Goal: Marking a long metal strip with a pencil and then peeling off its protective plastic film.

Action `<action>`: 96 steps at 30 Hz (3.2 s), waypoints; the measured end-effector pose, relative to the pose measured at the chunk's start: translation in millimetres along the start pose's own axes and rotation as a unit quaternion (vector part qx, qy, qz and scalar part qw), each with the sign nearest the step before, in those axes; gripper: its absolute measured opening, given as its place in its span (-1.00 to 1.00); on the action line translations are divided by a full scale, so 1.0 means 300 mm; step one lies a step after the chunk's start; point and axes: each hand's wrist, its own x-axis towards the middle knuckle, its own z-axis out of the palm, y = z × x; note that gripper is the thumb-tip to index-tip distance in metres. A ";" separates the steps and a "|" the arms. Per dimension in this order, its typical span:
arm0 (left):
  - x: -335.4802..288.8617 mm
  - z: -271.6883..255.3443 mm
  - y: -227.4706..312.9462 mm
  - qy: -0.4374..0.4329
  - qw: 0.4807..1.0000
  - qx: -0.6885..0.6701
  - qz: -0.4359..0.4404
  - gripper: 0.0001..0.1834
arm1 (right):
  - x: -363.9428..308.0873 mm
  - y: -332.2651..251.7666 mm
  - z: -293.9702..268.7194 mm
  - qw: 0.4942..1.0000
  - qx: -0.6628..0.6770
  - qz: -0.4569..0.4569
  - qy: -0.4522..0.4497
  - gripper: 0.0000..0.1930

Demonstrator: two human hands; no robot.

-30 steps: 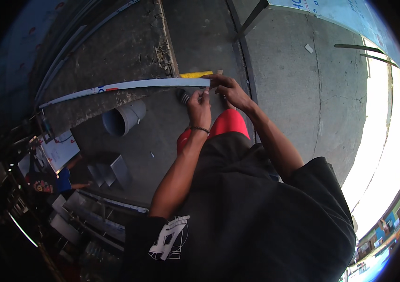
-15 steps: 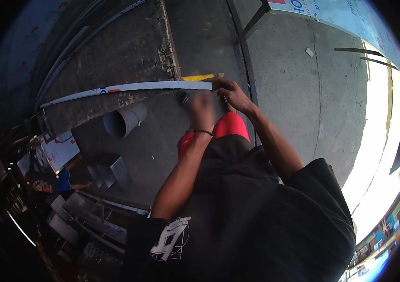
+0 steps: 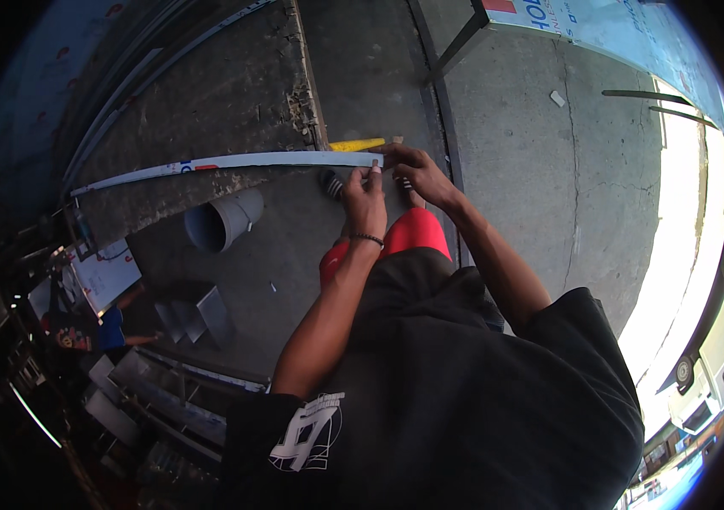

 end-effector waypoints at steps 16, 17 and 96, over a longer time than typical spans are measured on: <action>-0.015 0.009 -0.029 0.002 1.000 0.008 -0.030 -0.80 | 0.001 -0.037 0.010 1.000 -0.017 -0.007 0.005 -0.47; -0.016 0.010 -0.018 0.008 0.999 -0.006 -0.052 -0.81 | 0.001 -0.036 0.010 1.000 -0.022 -0.015 0.003 -0.48; -0.014 0.005 0.006 0.029 1.000 0.004 -0.001 -0.75 | 0.036 -0.014 -0.008 1.000 -0.007 0.003 -0.012 -0.51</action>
